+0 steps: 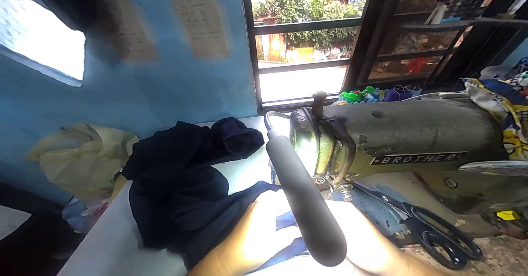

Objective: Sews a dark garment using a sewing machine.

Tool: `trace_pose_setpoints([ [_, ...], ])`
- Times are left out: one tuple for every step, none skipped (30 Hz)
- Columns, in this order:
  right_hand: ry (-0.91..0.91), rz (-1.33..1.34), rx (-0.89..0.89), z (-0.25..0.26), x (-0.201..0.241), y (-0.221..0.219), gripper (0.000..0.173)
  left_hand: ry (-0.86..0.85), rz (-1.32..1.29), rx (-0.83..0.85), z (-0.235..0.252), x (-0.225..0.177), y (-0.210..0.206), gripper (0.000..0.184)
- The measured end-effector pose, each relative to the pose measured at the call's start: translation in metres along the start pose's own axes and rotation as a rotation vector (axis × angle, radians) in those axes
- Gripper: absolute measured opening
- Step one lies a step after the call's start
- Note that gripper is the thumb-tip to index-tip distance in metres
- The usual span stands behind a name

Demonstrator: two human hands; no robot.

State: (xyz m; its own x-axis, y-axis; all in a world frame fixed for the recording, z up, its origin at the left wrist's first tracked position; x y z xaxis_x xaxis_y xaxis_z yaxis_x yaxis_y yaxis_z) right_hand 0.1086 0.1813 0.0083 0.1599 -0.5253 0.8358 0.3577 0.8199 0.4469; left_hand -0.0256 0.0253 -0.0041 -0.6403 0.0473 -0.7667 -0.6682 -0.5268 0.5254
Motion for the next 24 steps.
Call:
trace_pose_setpoints([
  [-0.021, 0.028, 0.028, 0.001, 0.0, 0.001, 0.015, -0.025, -0.004, -0.006, 0.0, 0.001, 0.0, 0.037],
  [-0.039, 0.059, 0.05, 0.001, -0.001, 0.001, 0.014, -0.067, 0.002, -0.02, 0.0, 0.002, -0.001, 0.035],
  [-0.05, 0.091, 0.064, 0.001, -0.002, 0.001, 0.014, -0.123, 0.018, -0.035, 0.0, 0.003, -0.002, 0.034],
  [-0.059, 0.121, 0.075, 0.002, -0.003, 0.002, 0.013, -0.187, 0.048, -0.051, 0.0, 0.002, -0.002, 0.033],
  [-0.064, 0.143, 0.094, 0.002, -0.004, 0.002, 0.012, -0.251, 0.082, -0.063, 0.0, 0.002, -0.002, 0.032],
  [-0.07, 0.155, 0.119, 0.001, -0.004, 0.003, 0.012, -0.314, 0.112, -0.069, 0.0, 0.003, -0.002, 0.029],
  [-0.079, 0.159, 0.149, 0.001, -0.004, 0.004, 0.011, -0.376, 0.133, -0.072, 0.0, 0.004, -0.003, 0.025],
  [-0.086, 0.154, 0.177, 0.002, -0.004, 0.004, 0.012, -0.432, 0.157, -0.076, 0.001, 0.003, -0.003, 0.021],
  [-0.094, 0.143, 0.205, 0.002, -0.003, 0.004, 0.013, -0.478, 0.176, -0.072, 0.001, 0.002, -0.003, 0.018],
  [-0.103, 0.133, 0.225, 0.002, -0.001, 0.005, 0.014, -0.515, 0.188, -0.064, 0.001, 0.001, -0.003, 0.016],
  [-0.106, 0.128, 0.245, 0.002, 0.0, 0.005, 0.014, -0.547, 0.198, -0.054, 0.001, 0.0, -0.002, 0.017],
  [-0.098, 0.133, 0.258, 0.002, -0.001, 0.005, 0.015, -0.576, 0.21, -0.039, 0.001, 0.0, -0.002, 0.018],
  [-0.096, 0.132, 0.266, 0.002, 0.0, 0.006, 0.015, -0.599, 0.229, -0.033, 0.001, 0.0, -0.001, 0.019],
  [-0.109, 0.119, 0.272, 0.003, 0.001, 0.006, 0.015, -0.619, 0.257, -0.034, 0.001, 0.0, -0.001, 0.018],
  [-0.117, 0.095, 0.264, 0.002, 0.002, 0.006, 0.016, -0.63, 0.281, -0.042, 0.001, 0.0, -0.001, 0.018],
  [-0.118, 0.063, 0.256, 0.002, 0.004, 0.006, 0.016, -0.635, 0.296, -0.049, 0.0, 0.001, 0.0, 0.018],
  [-0.113, 0.029, 0.246, 0.002, 0.005, 0.005, 0.018, -0.636, 0.303, -0.05, 0.0, 0.001, 0.001, 0.018],
  [-0.085, -0.001, 0.229, 0.001, 0.005, 0.004, 0.019, -0.641, 0.303, -0.044, 0.001, 0.001, 0.002, 0.018],
  [-0.037, -0.023, 0.202, 0.0, 0.003, 0.002, 0.021, -0.648, 0.302, -0.033, 0.001, 0.001, 0.003, 0.019],
  [0.018, -0.042, 0.167, -0.001, -0.001, 0.0, 0.02, -0.653, 0.3, -0.019, 0.001, 0.001, 0.004, 0.021],
  [0.061, -0.051, 0.137, -0.001, -0.004, -0.002, 0.019, -0.654, 0.303, -0.011, 0.001, 0.0, 0.006, 0.023],
  [0.111, -0.061, 0.091, -0.002, -0.007, -0.004, 0.016, -0.649, 0.314, -0.01, 0.0, -0.002, 0.007, 0.025],
  [0.171, -0.077, 0.04, -0.002, -0.009, -0.005, 0.015, -0.641, 0.323, -0.018, 0.0, -0.005, 0.009, 0.026],
  [0.234, -0.09, 0.003, -0.002, -0.01, -0.005, 0.015, -0.635, 0.338, -0.036, -0.001, -0.007, 0.011, 0.027],
])
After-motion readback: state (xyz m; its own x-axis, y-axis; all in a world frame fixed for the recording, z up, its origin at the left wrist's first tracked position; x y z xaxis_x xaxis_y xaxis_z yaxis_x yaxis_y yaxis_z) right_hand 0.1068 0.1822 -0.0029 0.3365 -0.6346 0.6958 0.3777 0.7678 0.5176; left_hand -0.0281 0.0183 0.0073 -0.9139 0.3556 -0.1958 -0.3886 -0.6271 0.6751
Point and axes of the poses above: each hand's wrist, its own z-axis towards the middle knuckle, its own y-axis out of the back of the hand, x = y × z, the point moved 2 cm from there along z, towards the middle knuckle, and after that the axes turned 6 degrees about -z, right-handed, at the moved point
